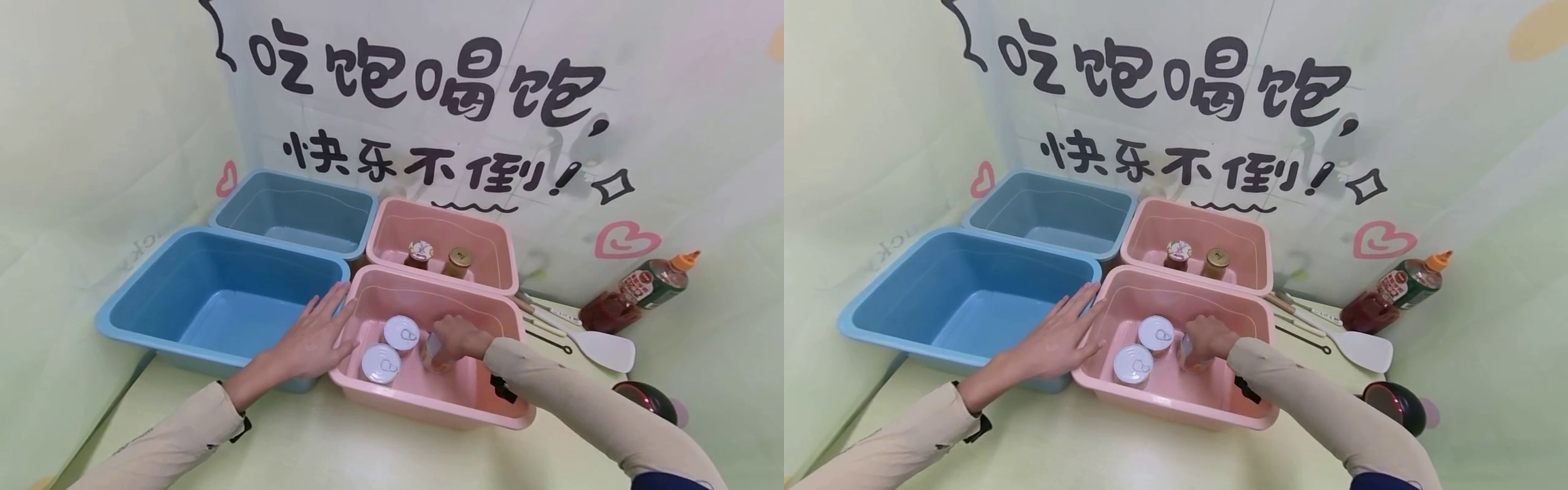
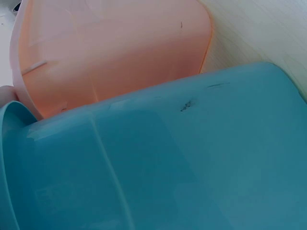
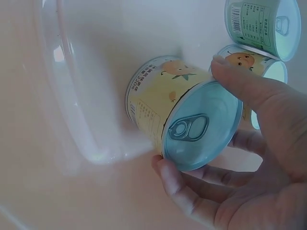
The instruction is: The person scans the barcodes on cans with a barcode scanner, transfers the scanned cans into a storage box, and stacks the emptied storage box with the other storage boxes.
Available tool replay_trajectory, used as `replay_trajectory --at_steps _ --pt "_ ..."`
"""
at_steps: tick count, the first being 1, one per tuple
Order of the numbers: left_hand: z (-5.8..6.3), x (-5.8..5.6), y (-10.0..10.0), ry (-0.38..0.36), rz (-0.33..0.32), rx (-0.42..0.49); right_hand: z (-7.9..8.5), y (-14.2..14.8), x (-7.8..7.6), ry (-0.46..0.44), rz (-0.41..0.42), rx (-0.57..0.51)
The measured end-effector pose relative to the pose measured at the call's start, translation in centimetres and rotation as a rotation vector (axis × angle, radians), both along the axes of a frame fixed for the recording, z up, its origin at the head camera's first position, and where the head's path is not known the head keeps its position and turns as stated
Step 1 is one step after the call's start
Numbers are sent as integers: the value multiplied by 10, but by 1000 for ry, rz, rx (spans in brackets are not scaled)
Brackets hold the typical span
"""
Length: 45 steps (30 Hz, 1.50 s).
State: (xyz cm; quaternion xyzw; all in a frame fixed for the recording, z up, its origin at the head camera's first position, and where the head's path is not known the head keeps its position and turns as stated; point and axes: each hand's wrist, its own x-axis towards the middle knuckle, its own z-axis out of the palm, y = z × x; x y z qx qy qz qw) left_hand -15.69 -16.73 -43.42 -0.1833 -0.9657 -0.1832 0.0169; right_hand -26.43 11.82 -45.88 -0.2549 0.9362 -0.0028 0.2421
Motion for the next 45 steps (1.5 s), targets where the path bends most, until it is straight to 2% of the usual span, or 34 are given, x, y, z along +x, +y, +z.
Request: replay_trajectory --at_steps 5,8,16,22,27,36,45 --pt "-1 0 0 -3 -1 13 5 4 1 -6 29 -6" --pt "-2 1 -1 -6 6 24 14 5 0 -1 39 -8" --pt "-4 1 -2 -5 11 28 58 9 1 58 96 -102" --pt "-4 1 -2 -2 8 15 97 19 7 73 72 -171" --pt "-4 1 -2 -4 7 11 120 33 11 90 66 -259" --pt "-4 2 -2 -1 2 15 145 61 16 105 7 -355" --pt "-2 1 -1 8 0 22 164 97 25 126 -49 -383"
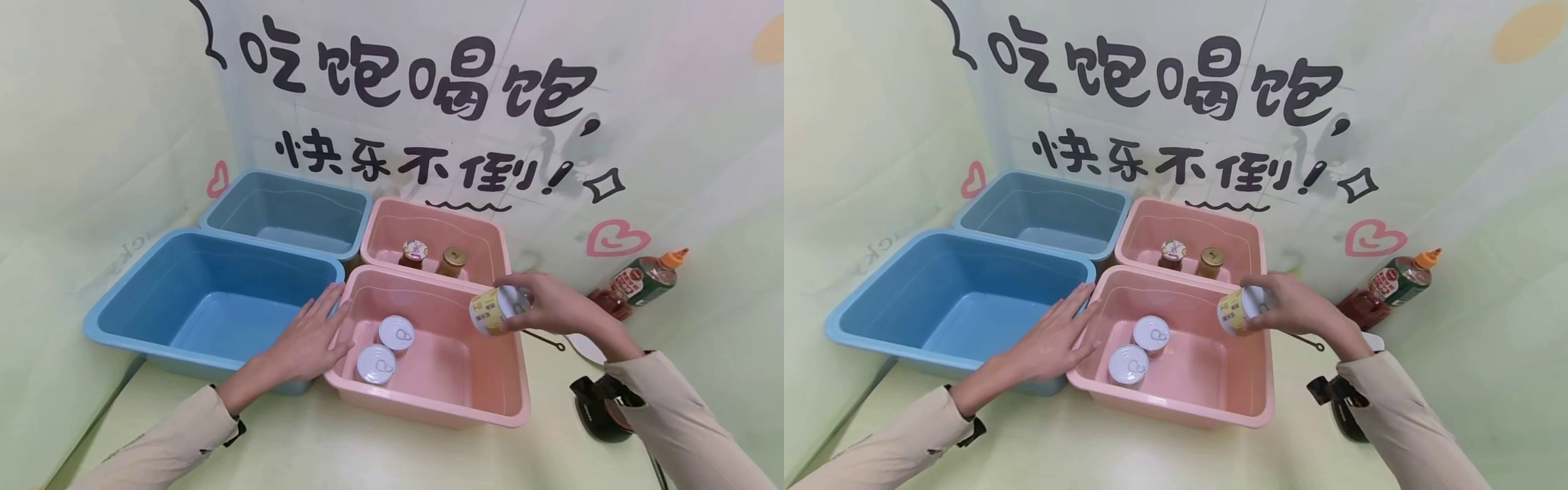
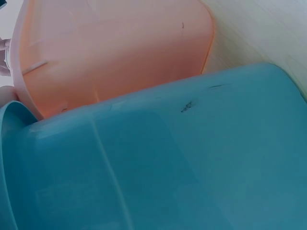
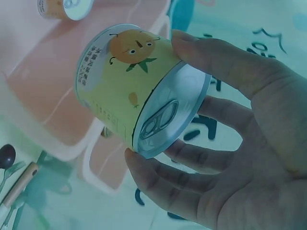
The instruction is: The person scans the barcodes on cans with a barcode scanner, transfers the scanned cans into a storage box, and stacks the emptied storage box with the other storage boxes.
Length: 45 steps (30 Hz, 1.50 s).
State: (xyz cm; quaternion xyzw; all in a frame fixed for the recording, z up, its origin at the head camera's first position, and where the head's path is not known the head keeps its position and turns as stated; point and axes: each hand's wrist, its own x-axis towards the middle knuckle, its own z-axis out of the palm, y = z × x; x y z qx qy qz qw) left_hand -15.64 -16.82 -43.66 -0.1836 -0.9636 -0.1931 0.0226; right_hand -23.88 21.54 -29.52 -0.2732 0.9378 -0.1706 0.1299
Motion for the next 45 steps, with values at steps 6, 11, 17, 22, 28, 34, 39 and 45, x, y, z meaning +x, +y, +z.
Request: replay_trajectory --at_steps 6,11,17,22,28,34,39,45 --pt "0 -1 2 -9 -3 6 4 26 10 20 -59 22" --pt "0 -1 1 -25 0 16 3 49 19 89 -98 44" --pt "-1 -1 -2 -25 7 18 -4 74 29 122 -130 51" --pt "0 0 -4 -27 12 19 -15 94 35 140 -119 65" --pt "1 -1 -4 -29 7 18 -31 116 42 132 -113 53" --pt "2 -3 -3 -27 2 16 -47 133 49 103 -151 50" --pt "2 -3 -3 -20 0 17 -59 144 55 102 -170 75" --pt "1 -3 -1 -21 -4 15 -72 153 61 89 -181 105"
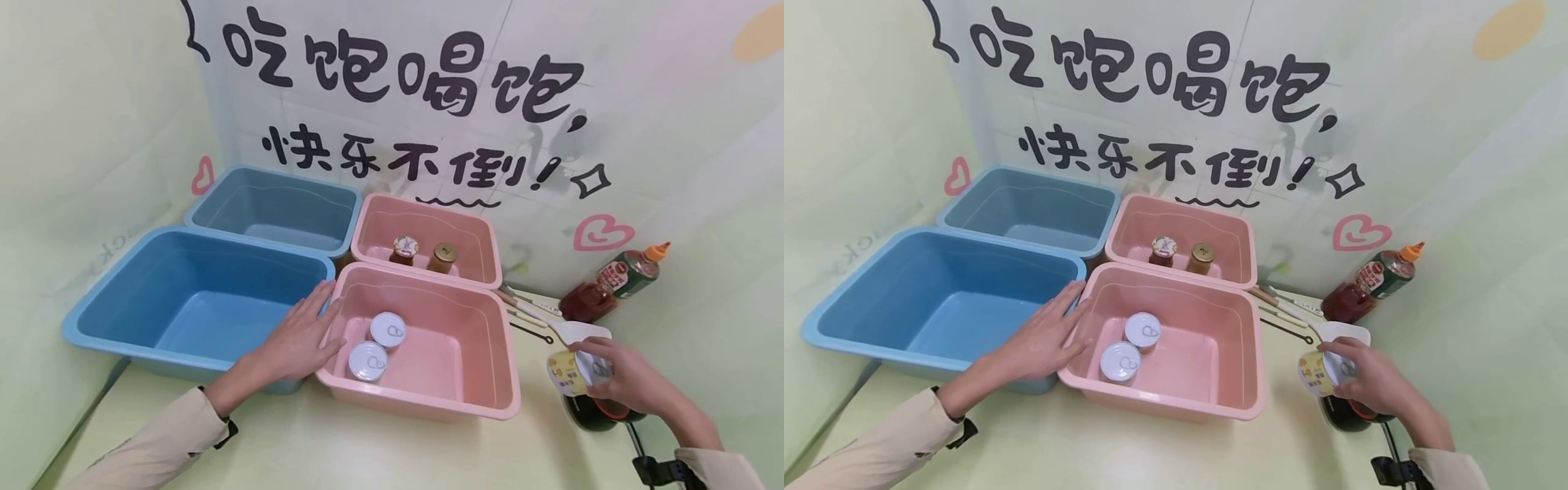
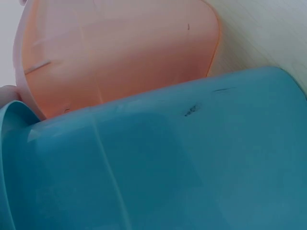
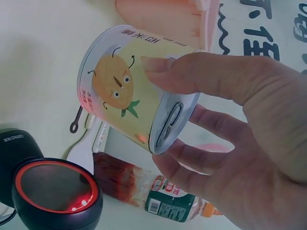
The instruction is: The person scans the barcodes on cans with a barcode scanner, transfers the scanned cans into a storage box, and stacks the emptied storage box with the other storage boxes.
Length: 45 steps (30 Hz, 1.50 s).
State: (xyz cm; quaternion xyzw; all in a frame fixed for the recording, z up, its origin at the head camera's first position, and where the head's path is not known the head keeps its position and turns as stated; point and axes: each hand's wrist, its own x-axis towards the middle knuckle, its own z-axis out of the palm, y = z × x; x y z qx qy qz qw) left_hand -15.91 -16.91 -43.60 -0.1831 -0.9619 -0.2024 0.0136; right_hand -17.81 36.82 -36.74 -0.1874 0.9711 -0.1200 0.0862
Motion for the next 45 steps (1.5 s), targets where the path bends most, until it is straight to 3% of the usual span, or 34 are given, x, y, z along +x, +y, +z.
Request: replay_trajectory --at_steps 15,24,32,38,45 --pt "-2 3 2 2 1 1 -23 16 5 23 12 -13" --pt "0 3 2 2 -1 7 -24 13 5 42 18 -38" --pt "0 3 2 3 -1 0 -1 3 -1 37 -11 -40" --pt "0 3 2 -1 3 -2 24 -8 -9 124 35 -71" --pt "1 2 2 4 6 -8 51 -26 -29 220 100 -65"
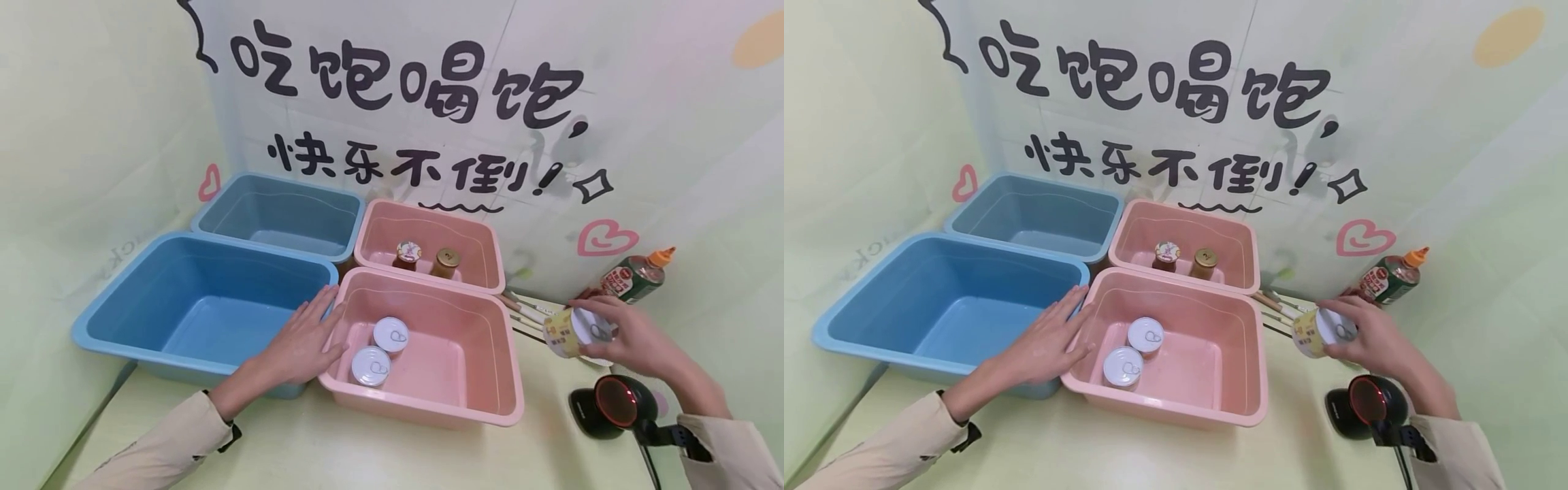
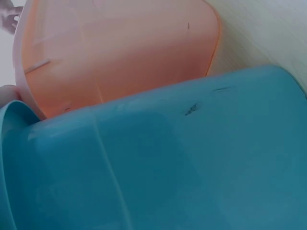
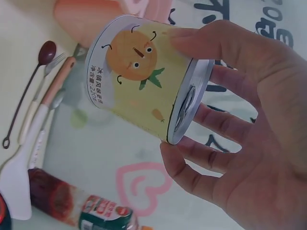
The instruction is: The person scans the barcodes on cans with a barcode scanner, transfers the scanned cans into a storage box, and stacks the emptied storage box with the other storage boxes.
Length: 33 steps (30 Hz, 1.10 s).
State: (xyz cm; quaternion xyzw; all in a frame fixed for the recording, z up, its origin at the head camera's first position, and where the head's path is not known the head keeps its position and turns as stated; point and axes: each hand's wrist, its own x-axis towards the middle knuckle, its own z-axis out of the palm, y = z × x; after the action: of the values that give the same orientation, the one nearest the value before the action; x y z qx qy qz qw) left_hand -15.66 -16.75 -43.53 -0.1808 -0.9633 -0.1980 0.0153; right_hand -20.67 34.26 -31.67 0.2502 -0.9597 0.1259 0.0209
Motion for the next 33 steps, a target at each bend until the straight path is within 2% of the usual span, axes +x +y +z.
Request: replay_trajectory --at_steps 5,10,17,24,33 --pt "0 0 -1 17 -5 2 16 -19 -15 56 22 41" --pt "-2 1 -1 38 -2 14 29 -43 -32 4 33 64" --pt "2 4 0 27 -13 24 39 -76 -54 -87 39 50" --pt "6 16 -3 24 -36 -10 43 -104 -73 -95 89 42" --pt "9 33 -3 96 -41 -113 42 -142 -100 -99 170 10"
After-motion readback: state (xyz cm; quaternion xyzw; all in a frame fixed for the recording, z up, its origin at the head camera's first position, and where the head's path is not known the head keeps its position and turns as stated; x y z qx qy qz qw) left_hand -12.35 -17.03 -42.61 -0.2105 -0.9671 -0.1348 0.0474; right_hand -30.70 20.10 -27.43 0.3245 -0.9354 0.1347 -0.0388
